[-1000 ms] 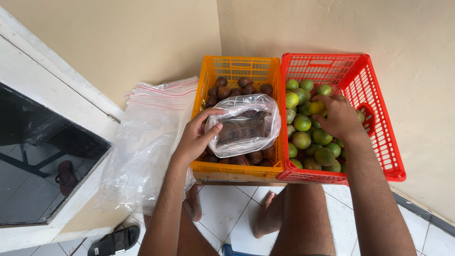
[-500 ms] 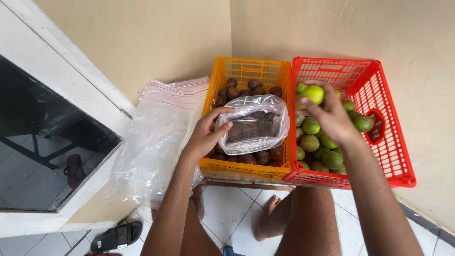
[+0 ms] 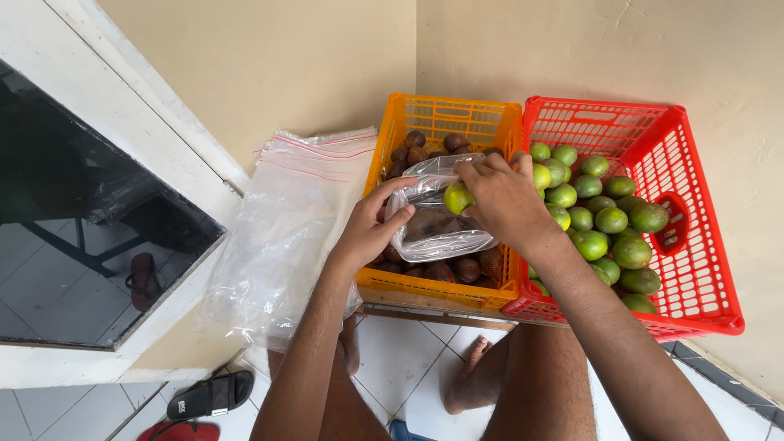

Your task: The person opens a clear plastic bag and places several green citrus fruits from a red basket into the bag. The person then seals the bag and sets it aside.

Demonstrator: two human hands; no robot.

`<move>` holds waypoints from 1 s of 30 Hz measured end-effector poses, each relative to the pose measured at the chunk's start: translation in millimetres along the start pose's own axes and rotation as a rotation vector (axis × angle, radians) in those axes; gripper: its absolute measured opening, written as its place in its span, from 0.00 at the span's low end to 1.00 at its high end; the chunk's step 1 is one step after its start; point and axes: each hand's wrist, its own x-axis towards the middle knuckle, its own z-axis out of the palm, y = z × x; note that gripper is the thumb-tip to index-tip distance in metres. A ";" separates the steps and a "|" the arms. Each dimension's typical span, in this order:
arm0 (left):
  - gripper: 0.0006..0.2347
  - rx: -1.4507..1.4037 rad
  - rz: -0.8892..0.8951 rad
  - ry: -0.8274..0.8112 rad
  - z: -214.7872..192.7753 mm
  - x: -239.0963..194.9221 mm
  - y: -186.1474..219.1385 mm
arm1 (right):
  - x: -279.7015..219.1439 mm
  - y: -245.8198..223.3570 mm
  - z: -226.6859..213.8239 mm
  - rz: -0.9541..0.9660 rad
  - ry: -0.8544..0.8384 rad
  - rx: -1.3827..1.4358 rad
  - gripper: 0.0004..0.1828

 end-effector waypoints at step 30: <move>0.28 -0.205 0.179 -0.046 1.2 28.7 -39.4 | 15.7 14.4 68.3 0.096 0.088 -0.172 0.14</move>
